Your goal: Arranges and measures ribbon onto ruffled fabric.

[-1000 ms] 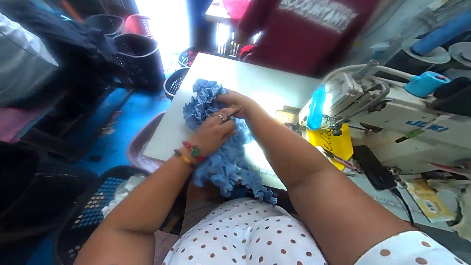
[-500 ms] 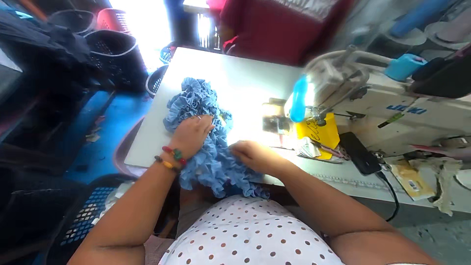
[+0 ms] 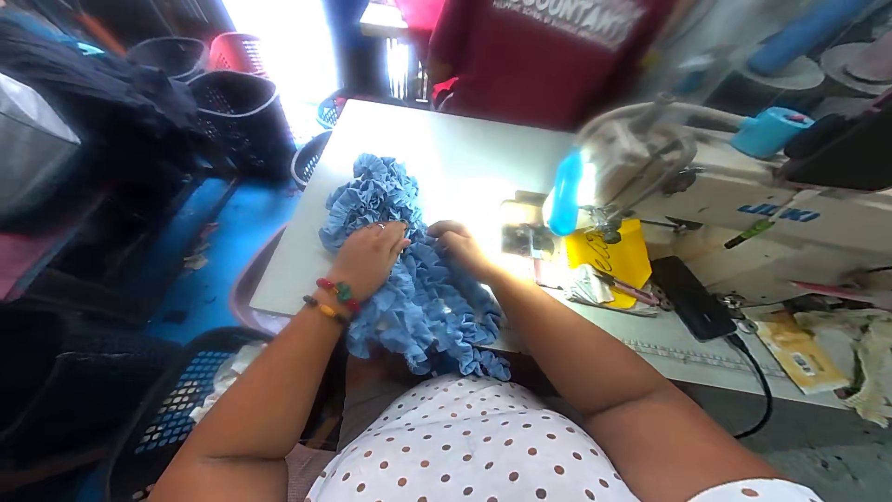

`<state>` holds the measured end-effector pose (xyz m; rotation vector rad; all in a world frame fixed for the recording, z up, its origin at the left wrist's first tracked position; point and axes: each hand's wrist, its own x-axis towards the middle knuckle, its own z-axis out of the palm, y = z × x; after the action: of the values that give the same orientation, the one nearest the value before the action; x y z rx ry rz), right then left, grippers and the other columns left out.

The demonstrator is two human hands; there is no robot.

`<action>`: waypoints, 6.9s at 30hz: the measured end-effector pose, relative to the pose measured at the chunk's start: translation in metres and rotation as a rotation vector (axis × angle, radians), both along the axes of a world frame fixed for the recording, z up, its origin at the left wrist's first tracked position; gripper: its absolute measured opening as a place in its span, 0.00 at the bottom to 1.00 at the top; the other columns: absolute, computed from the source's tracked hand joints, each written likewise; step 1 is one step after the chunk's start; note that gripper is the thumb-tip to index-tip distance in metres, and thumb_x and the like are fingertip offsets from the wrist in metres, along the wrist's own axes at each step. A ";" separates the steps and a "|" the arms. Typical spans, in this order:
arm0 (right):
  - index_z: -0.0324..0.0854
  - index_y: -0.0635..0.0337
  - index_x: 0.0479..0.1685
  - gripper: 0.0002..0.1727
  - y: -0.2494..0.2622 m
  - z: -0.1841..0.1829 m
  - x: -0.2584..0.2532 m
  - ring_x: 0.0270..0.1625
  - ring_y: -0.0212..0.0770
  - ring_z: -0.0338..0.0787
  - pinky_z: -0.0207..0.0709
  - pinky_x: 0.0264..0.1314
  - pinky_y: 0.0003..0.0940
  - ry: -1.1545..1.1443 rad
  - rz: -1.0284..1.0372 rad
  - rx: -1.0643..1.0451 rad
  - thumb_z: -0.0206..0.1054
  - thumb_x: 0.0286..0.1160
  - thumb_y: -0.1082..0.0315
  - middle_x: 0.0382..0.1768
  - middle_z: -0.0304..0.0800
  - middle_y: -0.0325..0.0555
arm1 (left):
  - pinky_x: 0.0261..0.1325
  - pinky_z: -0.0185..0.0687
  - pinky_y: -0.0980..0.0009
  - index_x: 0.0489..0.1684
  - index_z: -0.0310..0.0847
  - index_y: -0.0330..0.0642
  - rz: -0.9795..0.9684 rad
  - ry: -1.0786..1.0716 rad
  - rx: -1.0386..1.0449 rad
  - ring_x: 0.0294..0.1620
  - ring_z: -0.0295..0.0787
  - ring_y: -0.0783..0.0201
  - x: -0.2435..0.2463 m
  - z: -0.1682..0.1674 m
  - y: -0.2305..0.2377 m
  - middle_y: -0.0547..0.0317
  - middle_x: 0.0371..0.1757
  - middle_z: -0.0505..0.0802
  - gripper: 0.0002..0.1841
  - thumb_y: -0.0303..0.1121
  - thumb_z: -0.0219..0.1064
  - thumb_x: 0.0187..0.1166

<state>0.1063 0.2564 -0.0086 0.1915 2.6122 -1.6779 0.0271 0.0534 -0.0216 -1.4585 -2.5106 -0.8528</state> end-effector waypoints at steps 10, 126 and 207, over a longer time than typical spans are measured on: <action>0.95 0.60 0.39 0.09 0.023 -0.039 -0.027 0.67 0.60 0.87 0.76 0.60 0.66 0.499 0.299 0.620 0.68 0.70 0.75 0.57 0.95 0.51 | 0.64 0.82 0.43 0.57 0.85 0.31 0.046 -0.008 -0.028 0.58 0.92 0.41 0.002 0.002 -0.006 0.40 0.61 0.92 0.16 0.35 0.56 0.91; 0.88 0.61 0.41 0.06 -0.062 0.001 0.000 0.44 0.54 0.92 0.86 0.48 0.45 1.204 0.208 0.792 0.67 0.72 0.78 0.37 0.90 0.55 | 0.48 0.80 0.65 0.47 0.86 0.35 0.201 -0.991 0.380 0.39 0.83 0.69 0.025 0.037 -0.022 0.57 0.37 0.88 0.21 0.44 0.53 0.92; 0.88 0.63 0.37 0.05 0.003 0.019 0.026 0.35 0.53 0.88 0.76 0.37 0.46 1.084 0.210 1.172 0.65 0.73 0.75 0.30 0.88 0.53 | 0.60 0.82 0.50 0.54 0.82 0.31 -0.093 -0.182 0.186 0.55 0.87 0.46 0.015 0.027 -0.020 0.40 0.52 0.87 0.13 0.31 0.56 0.89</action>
<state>0.1319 0.2595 0.0101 -1.2269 3.7171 0.1623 0.0424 0.0330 0.0052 -1.5084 -2.4203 -1.2514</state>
